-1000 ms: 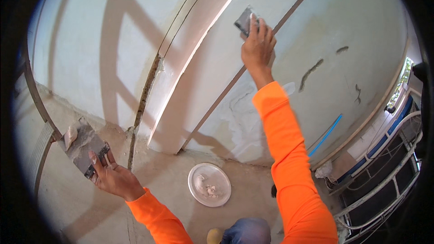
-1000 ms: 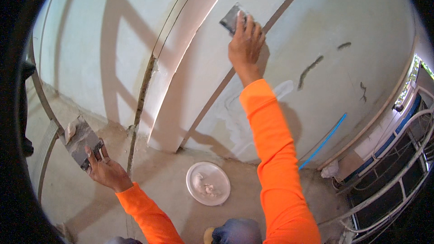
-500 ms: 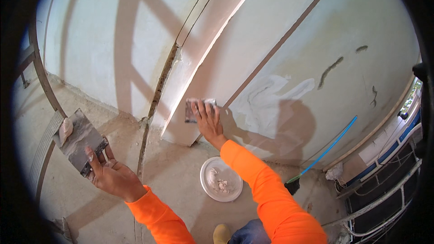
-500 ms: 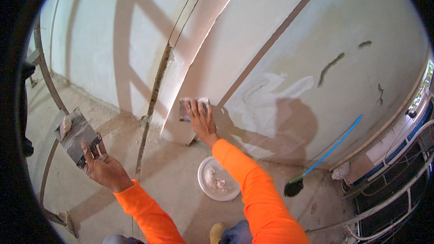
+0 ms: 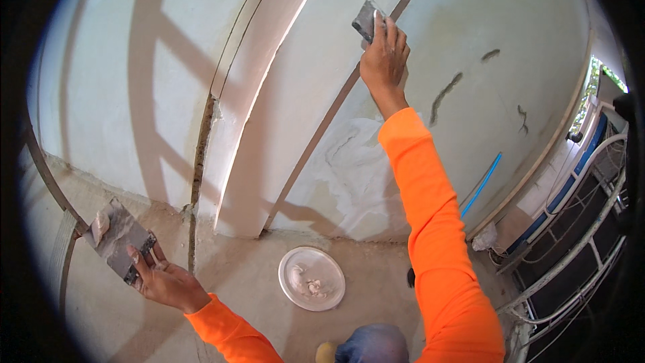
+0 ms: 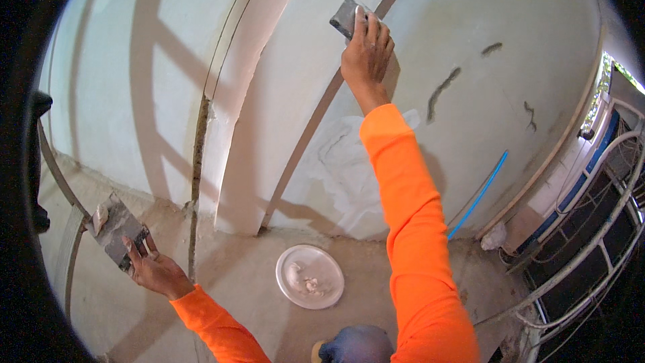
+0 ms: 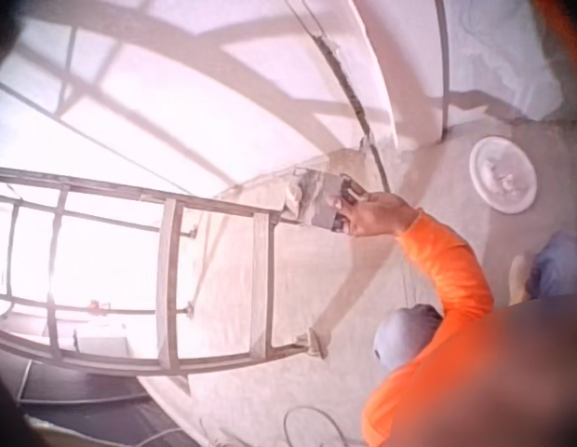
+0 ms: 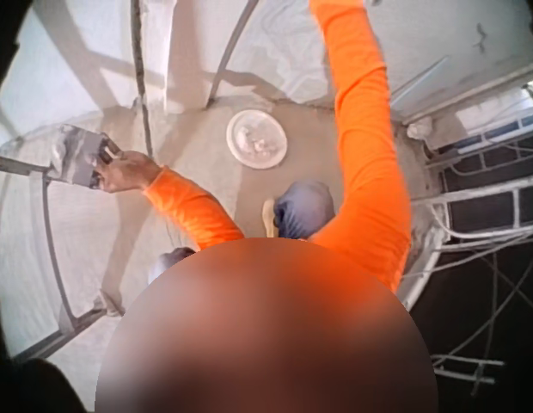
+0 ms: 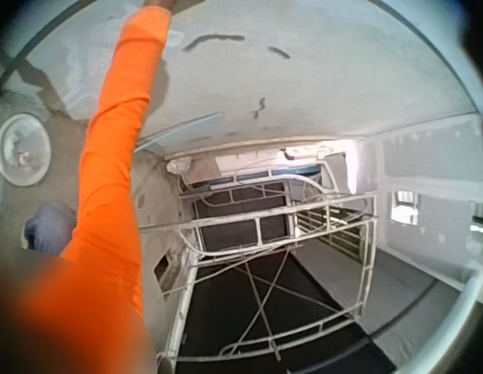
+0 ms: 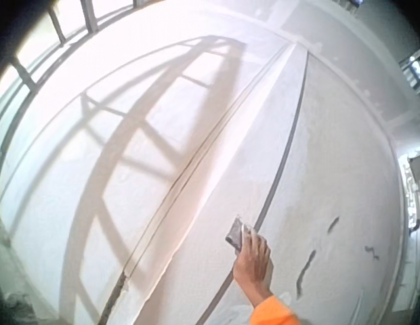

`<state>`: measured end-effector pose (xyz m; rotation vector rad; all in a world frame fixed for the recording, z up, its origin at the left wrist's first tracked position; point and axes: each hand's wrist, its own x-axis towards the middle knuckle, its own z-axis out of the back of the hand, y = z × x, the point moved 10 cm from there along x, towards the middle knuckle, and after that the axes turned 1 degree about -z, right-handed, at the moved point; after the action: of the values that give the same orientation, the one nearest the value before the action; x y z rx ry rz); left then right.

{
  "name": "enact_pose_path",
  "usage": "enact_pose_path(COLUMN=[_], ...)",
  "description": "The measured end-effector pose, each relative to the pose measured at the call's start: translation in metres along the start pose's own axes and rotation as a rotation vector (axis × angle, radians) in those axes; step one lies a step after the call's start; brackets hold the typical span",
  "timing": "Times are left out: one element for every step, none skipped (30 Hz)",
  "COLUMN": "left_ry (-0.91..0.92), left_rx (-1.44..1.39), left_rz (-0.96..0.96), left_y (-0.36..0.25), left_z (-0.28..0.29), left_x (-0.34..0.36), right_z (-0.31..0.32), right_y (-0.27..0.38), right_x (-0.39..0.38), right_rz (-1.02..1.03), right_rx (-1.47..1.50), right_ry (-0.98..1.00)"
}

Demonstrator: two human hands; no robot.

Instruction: The person applies plaster to a wall using a trowel and a smaller putty knife. They repeatedly scoop plaster from a bucket and spread it along a vertical seam and adjacent wall area, smoothing the surface.

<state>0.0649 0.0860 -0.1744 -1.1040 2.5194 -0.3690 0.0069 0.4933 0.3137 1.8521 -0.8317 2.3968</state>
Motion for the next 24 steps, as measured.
enact_pose_path(left_ry=[0.031,0.022,0.051,0.018,0.021,0.021,0.029,0.035,0.007,0.038,0.037,0.051,0.053,0.069,0.085,0.078,0.073,0.078,0.069,0.067,0.057,0.056,0.047,0.035], left_rx=[-0.015,-0.020,-0.022,-0.016,-0.009,0.004,0.010,0.022,0.016,0.025,0.015,-0.015,0.004,0.003,0.003,0.017,0.030,0.042,0.042,0.047,0.056,0.063,0.075,0.083], left_rz=[-0.013,-0.015,-0.037,-0.019,-0.020,-0.029,-0.030,-0.040,-0.040,-0.061,-0.072,-0.093,-0.092,-0.101,-0.111,-0.119,-0.124,-0.135,-0.131,-0.135,-0.151,-0.142,-0.143,-0.140], left_y=[0.000,0.000,-0.002,0.000,-0.001,-0.002,-0.003,-0.005,-0.006,-0.009,-0.012,-0.015,-0.016,-0.019,-0.022,-0.025,-0.027,-0.029,-0.029,-0.031,-0.033,-0.032,-0.032,-0.032], left_z=[-0.003,-0.002,-0.006,-0.003,-0.004,-0.004,-0.005,-0.006,-0.004,-0.007,-0.007,-0.008,-0.009,-0.011,-0.013,-0.013,-0.014,-0.016,-0.016,-0.017,-0.017,-0.017,-0.017,-0.016], left_x=[-0.001,-0.002,-0.002,-0.002,-0.002,-0.001,0.000,0.001,0.002,0.002,0.002,0.002,0.003,0.003,0.003,0.003,0.003,0.003,0.003,0.003,0.003,0.004,0.004,0.005], right_z=[0.002,-0.001,-0.003,-0.007,-0.010,-0.014,-0.023,-0.026,-0.033,-0.039,-0.045,-0.051,-0.055,-0.059,-0.063,-0.066,-0.064,-0.066,-0.068,-0.069,-0.074,-0.076,-0.079,-0.081], right_y=[0.004,0.013,0.024,0.035,0.046,0.056,0.063,0.071,0.078,0.083,0.091,0.098,0.105,0.112,0.119,0.126,0.134,0.142,0.149,0.155,0.161,0.168,0.174,0.180], right_x=[-0.001,-0.009,-0.023,-0.040,-0.057,-0.076,-0.096,-0.114,-0.132,-0.149,-0.167,-0.183,-0.200,-0.216,-0.231,-0.246,-0.258,-0.272,-0.286,-0.300,-0.314,-0.328,-0.342,-0.356], right_rz=[0.026,0.051,0.078,0.092,0.118,0.127,0.119,0.133,0.133,0.134,0.143,0.150,0.159,0.156,0.155,0.149,0.144,0.143,0.135,0.127,0.127,0.130,0.130,0.136], right_rx=[0.004,-0.011,-0.017,-0.028,-0.016,-0.008,-0.004,-0.003,-0.006,-0.008,-0.004,0.003,0.014,0.025,0.037,0.041,0.139,0.141,0.143,0.149,0.148,0.155,0.165,0.175], right_ry=[-0.008,0.040,0.067,0.106,0.103,0.114,0.157,0.133,0.140,0.147,0.161,0.176,0.191,0.210,0.229,0.252,0.227,0.242,0.264,0.274,0.324,0.336,0.339,0.324])
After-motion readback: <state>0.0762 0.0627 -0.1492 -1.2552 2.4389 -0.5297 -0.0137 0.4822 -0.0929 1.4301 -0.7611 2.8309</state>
